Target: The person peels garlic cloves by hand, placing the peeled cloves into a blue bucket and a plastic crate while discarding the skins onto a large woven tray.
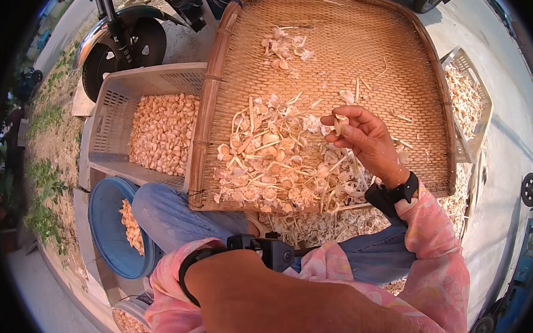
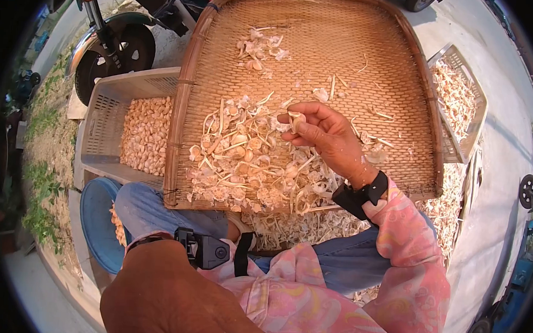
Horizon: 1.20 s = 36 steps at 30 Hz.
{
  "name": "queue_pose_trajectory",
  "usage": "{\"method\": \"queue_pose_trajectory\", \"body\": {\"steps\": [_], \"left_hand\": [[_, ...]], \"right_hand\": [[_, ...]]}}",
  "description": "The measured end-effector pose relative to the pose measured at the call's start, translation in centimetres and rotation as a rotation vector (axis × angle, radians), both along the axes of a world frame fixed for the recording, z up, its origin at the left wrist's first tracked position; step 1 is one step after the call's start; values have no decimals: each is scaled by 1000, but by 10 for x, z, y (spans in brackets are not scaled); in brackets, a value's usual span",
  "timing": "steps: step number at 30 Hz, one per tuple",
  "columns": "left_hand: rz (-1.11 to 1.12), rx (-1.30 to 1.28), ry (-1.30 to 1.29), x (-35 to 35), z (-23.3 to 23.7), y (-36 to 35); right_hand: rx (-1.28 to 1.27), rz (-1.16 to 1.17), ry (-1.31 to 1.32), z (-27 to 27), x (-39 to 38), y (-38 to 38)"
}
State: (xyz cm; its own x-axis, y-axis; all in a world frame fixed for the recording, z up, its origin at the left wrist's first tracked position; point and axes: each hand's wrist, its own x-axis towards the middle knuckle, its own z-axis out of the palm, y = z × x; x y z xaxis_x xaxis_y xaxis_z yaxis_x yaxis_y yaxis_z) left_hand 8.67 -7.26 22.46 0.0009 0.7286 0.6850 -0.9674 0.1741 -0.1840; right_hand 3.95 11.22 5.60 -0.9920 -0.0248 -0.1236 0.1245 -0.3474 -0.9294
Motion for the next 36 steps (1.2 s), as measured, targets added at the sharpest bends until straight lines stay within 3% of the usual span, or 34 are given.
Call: {"method": "queue_pose_trajectory", "body": {"steps": [1, 2, 5, 7, 8, 13, 14, 16, 18, 21, 22, 24, 26, 33, 35, 36], "left_hand": [[-114, 21, -80, 4, 2, 2], [-151, -30, 14, 2, 0, 0], [-403, -398, 709, -43, 40, 9], [-506, -568, 942, -50, 54, 13], [-490, -585, 884, -46, 52, 12], [-189, 83, 311, -4, -4, 28], [-161, 82, 247, -2, -9, 29], [182, -73, 507, -9, -5, 23], [830, -372, 1133, -33, 6, -12], [1521, -1093, 1481, -43, -43, -8], [1474, -1232, 1275, -54, -65, -1], [1537, -1375, 1255, -73, -108, 3], [1502, -1392, 1073, -75, -127, 10], [1346, -1497, 692, -83, -139, -7], [1684, -1668, 970, -110, -126, -49], [1792, -1808, 1310, -131, -127, -86]], "right_hand": [[-32, 0, 4, 2, 2, -2], [-65, 0, 3, 6, 6, -4], [-118, 17, -12, 12, 11, -5], [-119, 22, -28, 11, 17, -1], [-112, 25, -26, 9, 17, 1], [-71, 63, 12, 5, 23, 4], [-71, 51, 10, 3, 22, 4], [-69, 22, 2, -2, 21, 5], [-36, -32, -26, -9, 19, 7], [-105, -76, -68, -2, 16, 0], [-115, -47, -73, 6, 16, -3], [-31, 7, -22, 18, 17, -18], [108, 88, 24, 24, 16, -28], [461, 143, 110, 2, 16, -22], [467, 97, 93, -5, 15, -21], [399, 72, 21, -6, 15, -18]]}}
